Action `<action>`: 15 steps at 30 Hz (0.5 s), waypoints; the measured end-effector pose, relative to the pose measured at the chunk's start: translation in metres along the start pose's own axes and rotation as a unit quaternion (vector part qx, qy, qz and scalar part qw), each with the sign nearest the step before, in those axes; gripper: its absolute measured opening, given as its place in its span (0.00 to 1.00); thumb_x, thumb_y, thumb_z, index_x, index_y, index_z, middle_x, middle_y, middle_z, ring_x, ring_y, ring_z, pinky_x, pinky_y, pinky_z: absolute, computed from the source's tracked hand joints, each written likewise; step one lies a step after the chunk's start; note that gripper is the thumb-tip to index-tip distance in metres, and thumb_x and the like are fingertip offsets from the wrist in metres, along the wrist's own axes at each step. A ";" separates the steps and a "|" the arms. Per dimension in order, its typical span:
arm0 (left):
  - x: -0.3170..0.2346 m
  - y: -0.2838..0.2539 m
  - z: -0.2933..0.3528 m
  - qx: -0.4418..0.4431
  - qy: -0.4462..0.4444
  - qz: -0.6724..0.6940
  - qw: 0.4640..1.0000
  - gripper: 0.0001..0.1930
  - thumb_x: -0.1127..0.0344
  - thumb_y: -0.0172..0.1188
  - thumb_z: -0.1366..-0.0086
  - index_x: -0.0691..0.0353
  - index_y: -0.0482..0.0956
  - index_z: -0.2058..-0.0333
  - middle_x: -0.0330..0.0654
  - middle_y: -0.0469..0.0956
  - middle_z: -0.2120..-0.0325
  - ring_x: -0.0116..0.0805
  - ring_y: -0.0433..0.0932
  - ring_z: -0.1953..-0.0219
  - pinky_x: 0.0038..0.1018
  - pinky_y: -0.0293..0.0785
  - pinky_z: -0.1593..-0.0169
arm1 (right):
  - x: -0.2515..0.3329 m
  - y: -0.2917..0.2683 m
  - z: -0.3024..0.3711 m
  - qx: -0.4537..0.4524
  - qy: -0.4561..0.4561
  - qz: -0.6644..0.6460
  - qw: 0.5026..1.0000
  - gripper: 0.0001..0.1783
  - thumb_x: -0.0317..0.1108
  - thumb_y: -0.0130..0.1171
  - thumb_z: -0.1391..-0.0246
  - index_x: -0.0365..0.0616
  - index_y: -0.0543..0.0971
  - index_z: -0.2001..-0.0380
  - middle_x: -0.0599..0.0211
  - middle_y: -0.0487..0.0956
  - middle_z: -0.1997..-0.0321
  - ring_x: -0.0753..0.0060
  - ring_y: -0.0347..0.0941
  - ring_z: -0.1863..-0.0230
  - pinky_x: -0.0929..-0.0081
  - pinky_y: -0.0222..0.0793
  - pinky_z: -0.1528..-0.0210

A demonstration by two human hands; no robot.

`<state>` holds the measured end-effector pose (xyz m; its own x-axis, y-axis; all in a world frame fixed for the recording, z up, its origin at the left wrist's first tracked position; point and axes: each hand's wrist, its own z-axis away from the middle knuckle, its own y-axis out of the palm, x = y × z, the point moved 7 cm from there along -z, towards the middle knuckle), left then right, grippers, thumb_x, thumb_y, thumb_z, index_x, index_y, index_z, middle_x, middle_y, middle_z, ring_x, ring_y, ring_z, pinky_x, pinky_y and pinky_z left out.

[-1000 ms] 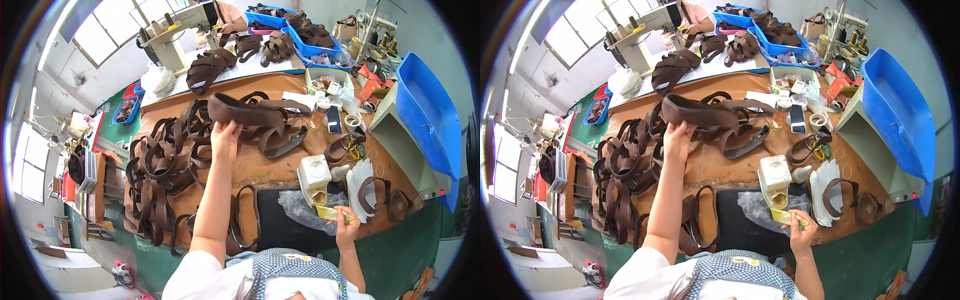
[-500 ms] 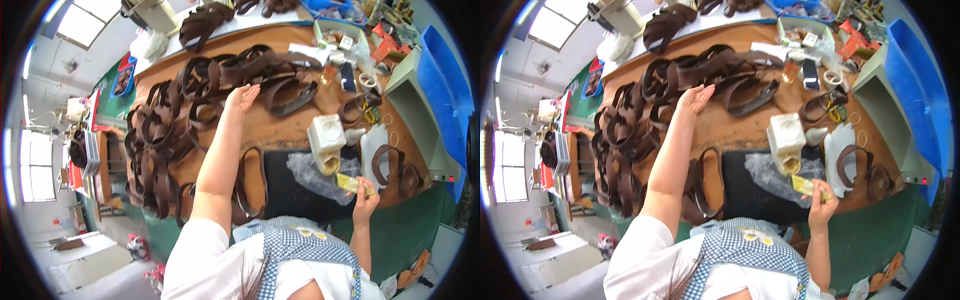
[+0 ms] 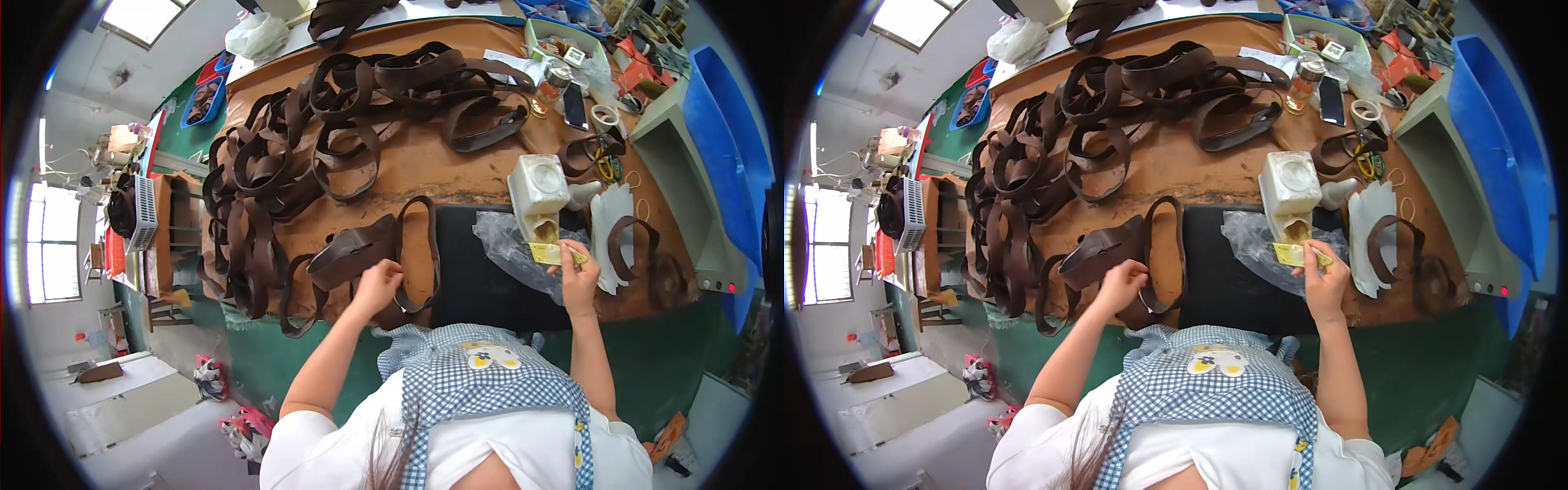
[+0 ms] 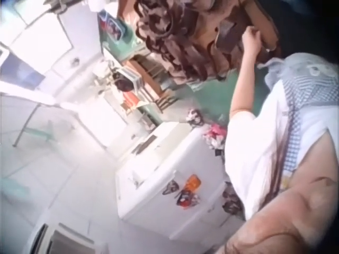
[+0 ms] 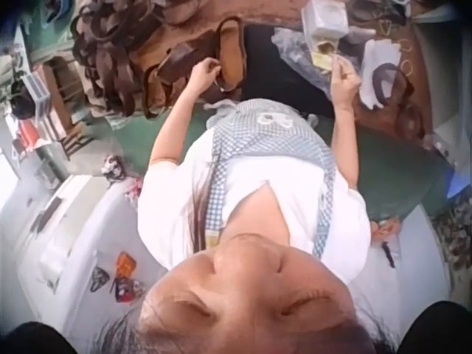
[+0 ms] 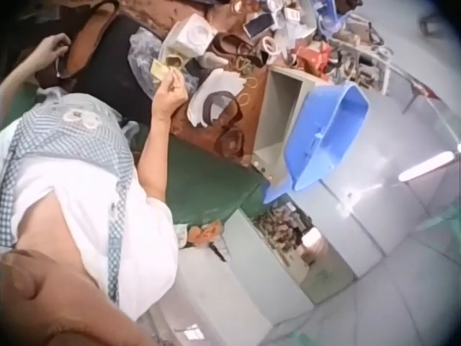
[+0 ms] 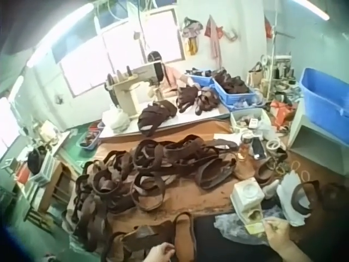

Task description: Apply glue to the edges of leather shoe upper components using a brush and then organizing the parts.

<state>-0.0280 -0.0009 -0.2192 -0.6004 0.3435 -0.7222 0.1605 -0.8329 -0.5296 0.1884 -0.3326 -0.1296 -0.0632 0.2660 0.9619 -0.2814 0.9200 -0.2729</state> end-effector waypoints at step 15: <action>-0.081 0.042 -0.009 0.009 0.116 0.257 0.959 0.19 0.66 0.57 0.31 0.72 0.68 0.46 0.44 0.77 0.54 0.29 0.73 0.51 0.24 0.71 0.49 | -0.022 -0.023 -0.016 -0.090 -0.077 0.144 0.982 0.07 0.30 0.56 0.39 0.38 0.79 0.63 0.59 0.81 0.71 0.69 0.78 0.80 0.71 0.71 0.75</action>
<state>0.0342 -0.0596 -0.1871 -0.2551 -0.0289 -0.9665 0.3737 -0.9248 -0.0710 0.2121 -0.3554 -0.1449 -0.2636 0.4889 0.8315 -0.0572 0.8526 -0.5194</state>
